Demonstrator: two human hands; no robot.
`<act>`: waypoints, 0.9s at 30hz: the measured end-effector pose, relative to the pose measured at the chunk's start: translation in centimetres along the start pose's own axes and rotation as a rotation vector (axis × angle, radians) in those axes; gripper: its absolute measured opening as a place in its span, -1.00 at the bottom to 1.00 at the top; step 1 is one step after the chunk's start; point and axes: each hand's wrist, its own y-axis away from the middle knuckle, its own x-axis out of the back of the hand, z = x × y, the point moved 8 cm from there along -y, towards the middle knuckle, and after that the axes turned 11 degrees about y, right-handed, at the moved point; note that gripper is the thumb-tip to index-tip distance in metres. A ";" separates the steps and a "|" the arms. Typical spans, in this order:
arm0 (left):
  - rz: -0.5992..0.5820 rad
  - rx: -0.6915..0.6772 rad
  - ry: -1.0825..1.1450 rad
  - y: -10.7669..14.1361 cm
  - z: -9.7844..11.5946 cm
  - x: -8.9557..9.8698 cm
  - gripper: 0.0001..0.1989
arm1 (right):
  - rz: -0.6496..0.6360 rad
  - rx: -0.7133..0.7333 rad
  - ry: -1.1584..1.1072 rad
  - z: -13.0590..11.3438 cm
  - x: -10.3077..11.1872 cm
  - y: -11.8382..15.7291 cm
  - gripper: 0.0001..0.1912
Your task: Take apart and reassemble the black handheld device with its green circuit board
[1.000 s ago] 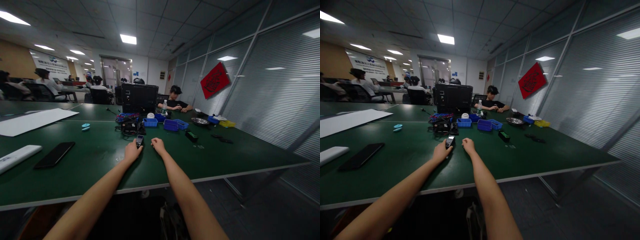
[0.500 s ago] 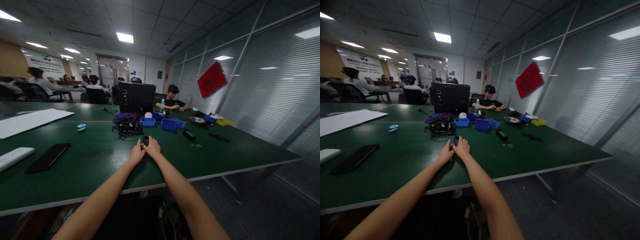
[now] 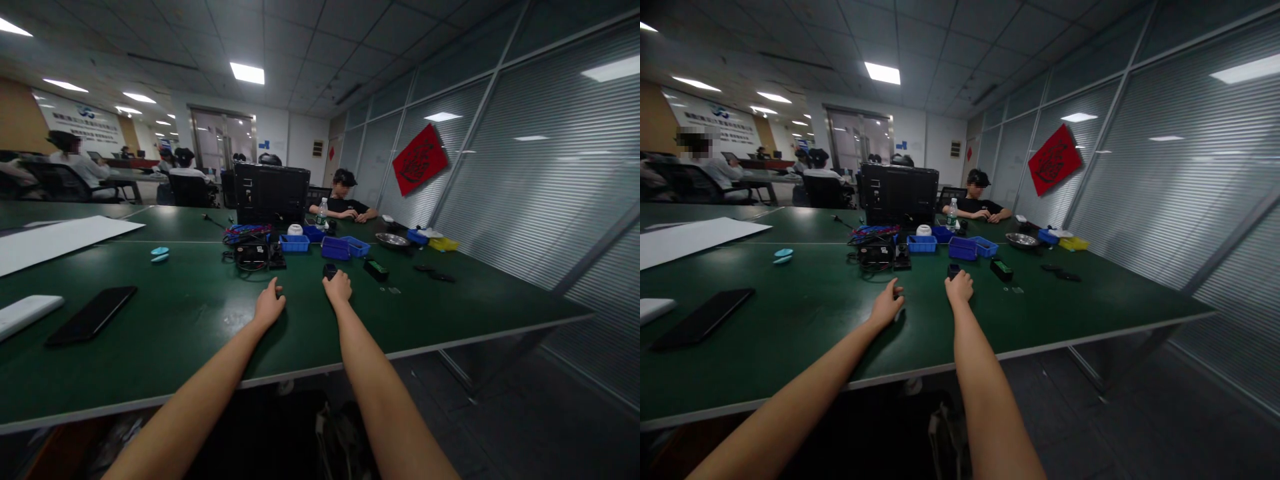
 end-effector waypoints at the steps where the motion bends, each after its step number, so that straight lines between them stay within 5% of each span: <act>1: -0.002 0.000 -0.003 0.0 0.1 0.0 -0.37 | 0.020 0.001 0.002 0.1 0.0 -0.1 -0.53; 9: -0.015 0.001 -0.010 0.1 0.3 0.1 -0.44 | 0.078 -0.008 -0.125 0.5 0.1 -0.3 -0.50; 15: 0.000 -0.025 -0.027 0.0 0.3 0.1 -0.47 | 0.322 -0.123 -0.372 3.0 3.7 0.3 -0.40; 18: 0.004 -0.034 -0.038 -0.1 0.3 0.0 -0.48 | 0.379 -0.049 -0.558 2.6 4.7 0.5 -0.41; 21: 0.001 -0.042 -0.024 -0.2 0.2 -0.1 -0.46 | 0.161 0.095 -0.861 0.3 2.8 0.2 -0.49; 27: 0.047 -0.192 -0.013 0.4 2.3 0.7 -0.22 | -0.728 0.291 -1.217 -5.2 -3.4 2.6 -0.70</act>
